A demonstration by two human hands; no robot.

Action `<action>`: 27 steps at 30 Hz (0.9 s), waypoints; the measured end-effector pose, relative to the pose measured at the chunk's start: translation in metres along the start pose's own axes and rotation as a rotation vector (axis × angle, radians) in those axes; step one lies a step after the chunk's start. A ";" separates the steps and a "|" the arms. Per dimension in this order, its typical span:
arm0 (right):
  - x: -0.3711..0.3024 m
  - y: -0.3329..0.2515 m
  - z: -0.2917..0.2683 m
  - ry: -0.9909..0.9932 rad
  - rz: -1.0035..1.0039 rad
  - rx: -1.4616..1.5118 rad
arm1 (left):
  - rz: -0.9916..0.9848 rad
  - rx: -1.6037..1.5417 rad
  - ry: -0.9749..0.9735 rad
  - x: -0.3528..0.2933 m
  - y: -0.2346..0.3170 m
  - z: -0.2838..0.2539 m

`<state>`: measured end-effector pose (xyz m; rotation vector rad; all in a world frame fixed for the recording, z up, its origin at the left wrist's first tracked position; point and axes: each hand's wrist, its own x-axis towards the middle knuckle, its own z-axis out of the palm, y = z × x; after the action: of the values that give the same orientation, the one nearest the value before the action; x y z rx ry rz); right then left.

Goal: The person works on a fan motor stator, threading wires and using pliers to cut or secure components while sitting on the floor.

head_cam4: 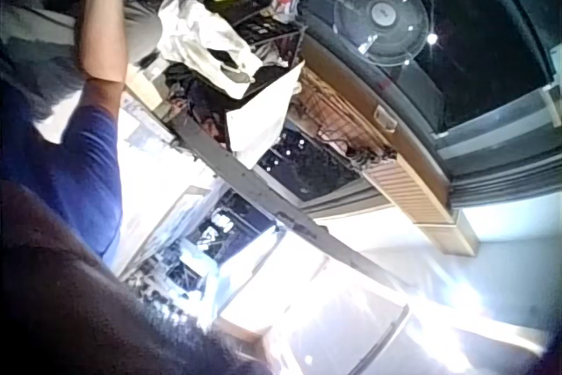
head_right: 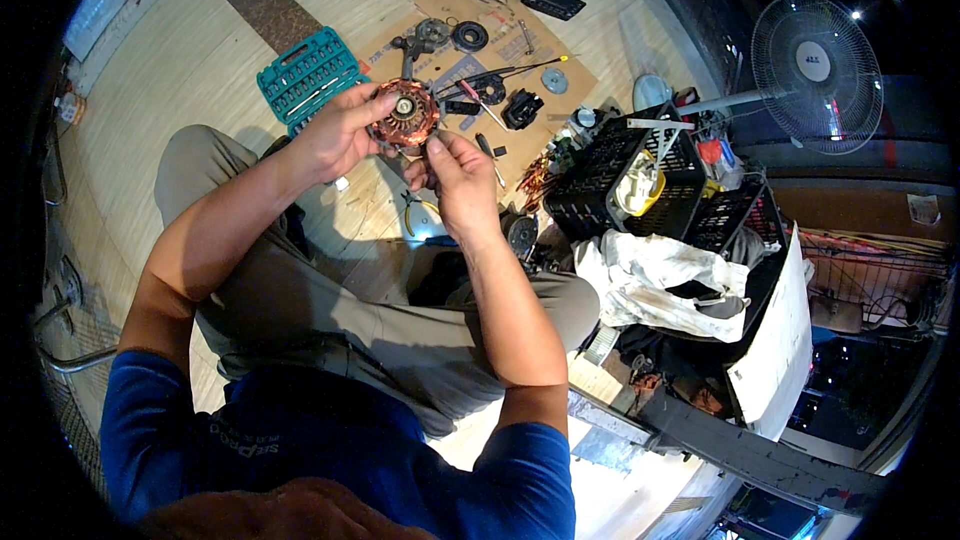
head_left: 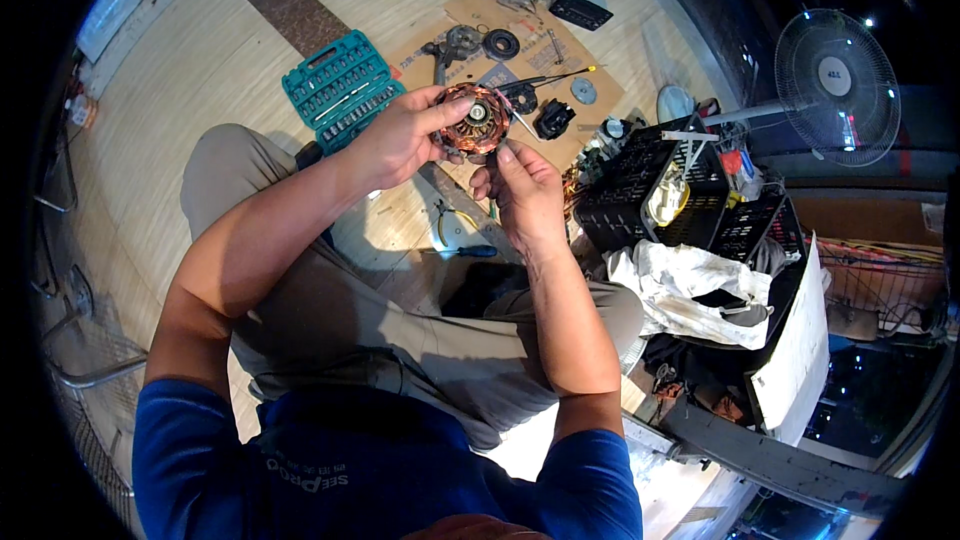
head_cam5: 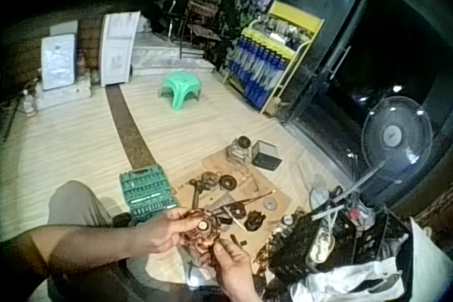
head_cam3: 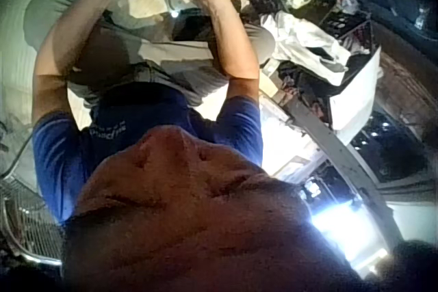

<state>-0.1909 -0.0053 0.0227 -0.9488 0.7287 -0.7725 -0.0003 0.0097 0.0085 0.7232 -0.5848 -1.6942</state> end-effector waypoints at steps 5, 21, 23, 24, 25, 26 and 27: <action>0.000 0.000 0.001 0.028 0.005 -0.013 | -0.011 0.043 -0.001 -0.001 0.002 0.002; 0.001 0.003 -0.003 -0.037 -0.005 -0.004 | 0.048 0.153 0.001 -0.008 0.008 0.006; 0.000 0.002 -0.001 -0.034 -0.017 -0.011 | 0.050 0.146 -0.001 -0.008 0.007 0.004; 0.000 0.002 -0.001 -0.033 -0.018 -0.011 | 0.054 0.140 -0.002 -0.008 0.007 0.005; 0.000 0.002 -0.002 -0.031 -0.021 -0.015 | 0.053 0.140 -0.003 -0.008 0.006 0.005; 0.000 0.002 -0.002 -0.029 -0.023 -0.019 | 0.065 0.127 0.000 -0.007 0.006 0.006; 0.000 0.002 -0.002 -0.029 -0.024 -0.019 | 0.077 0.115 0.005 -0.007 0.006 0.007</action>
<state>-0.1916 -0.0055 0.0201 -0.9852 0.7019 -0.7723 0.0002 0.0156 0.0184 0.7765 -0.7024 -1.5977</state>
